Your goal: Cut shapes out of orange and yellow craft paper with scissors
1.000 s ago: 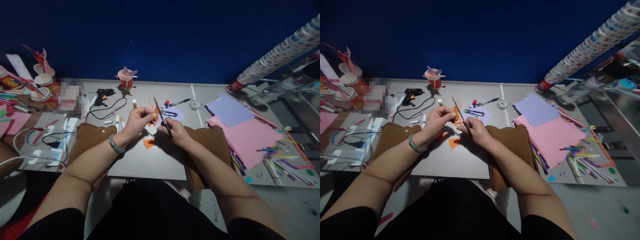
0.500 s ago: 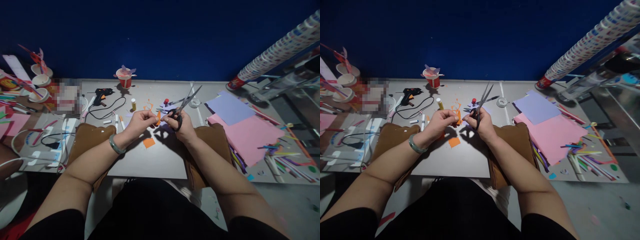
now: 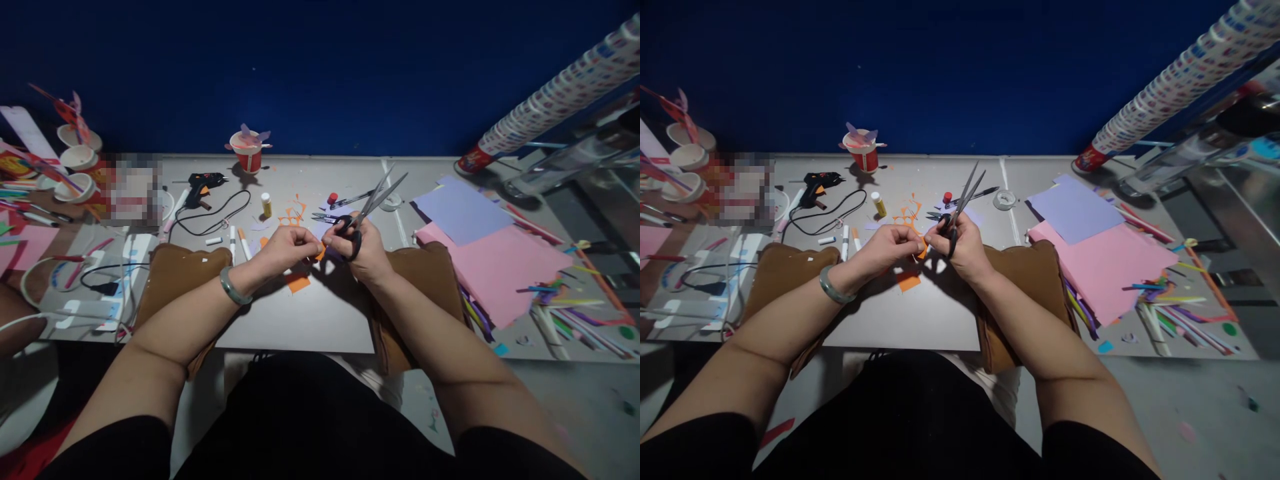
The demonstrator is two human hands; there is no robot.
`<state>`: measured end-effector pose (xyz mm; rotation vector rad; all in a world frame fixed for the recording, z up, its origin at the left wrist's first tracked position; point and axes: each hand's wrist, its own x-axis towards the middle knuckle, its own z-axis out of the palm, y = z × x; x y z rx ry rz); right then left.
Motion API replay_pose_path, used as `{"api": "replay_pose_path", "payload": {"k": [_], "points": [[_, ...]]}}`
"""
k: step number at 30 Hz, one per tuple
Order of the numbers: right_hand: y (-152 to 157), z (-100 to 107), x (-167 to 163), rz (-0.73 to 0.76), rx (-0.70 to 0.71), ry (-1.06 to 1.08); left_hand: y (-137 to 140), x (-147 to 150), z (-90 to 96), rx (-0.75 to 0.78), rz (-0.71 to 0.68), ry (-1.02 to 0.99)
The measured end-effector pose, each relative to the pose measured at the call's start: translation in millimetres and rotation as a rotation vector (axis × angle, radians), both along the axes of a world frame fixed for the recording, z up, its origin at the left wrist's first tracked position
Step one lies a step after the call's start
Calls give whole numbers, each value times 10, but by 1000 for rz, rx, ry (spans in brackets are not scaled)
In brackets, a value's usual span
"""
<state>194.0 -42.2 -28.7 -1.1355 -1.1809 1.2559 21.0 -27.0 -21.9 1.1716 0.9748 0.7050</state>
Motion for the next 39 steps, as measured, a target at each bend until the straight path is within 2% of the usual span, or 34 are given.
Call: {"api": "replay_pose_path", "payload": {"k": [9,12,19,26,29,33,36,39], "points": [[68,-90,52,-40,29,-11,27,-11,61,-87,-34,-19],[75,-101,56,-61,26,-15,21,-17,42,-83,-89,-54],[47,-119,39,-81,52,-26,13,-38,-34,11,-86,-42],[62,-102,41,-55,52,-115,196,-194,82,207,-99,76],[21,-73,3,-2,30,-152,283,-313,146,309,-197,213],[-24,-83,-28,10,89,-242,424,-534,185,372,-319,436],[-24,-108,-23,-3,125,-270,565,-741,152,391,-303,617],[-13,-122,-15,-1,141,-273,691,-927,94,382,-253,688]]}}
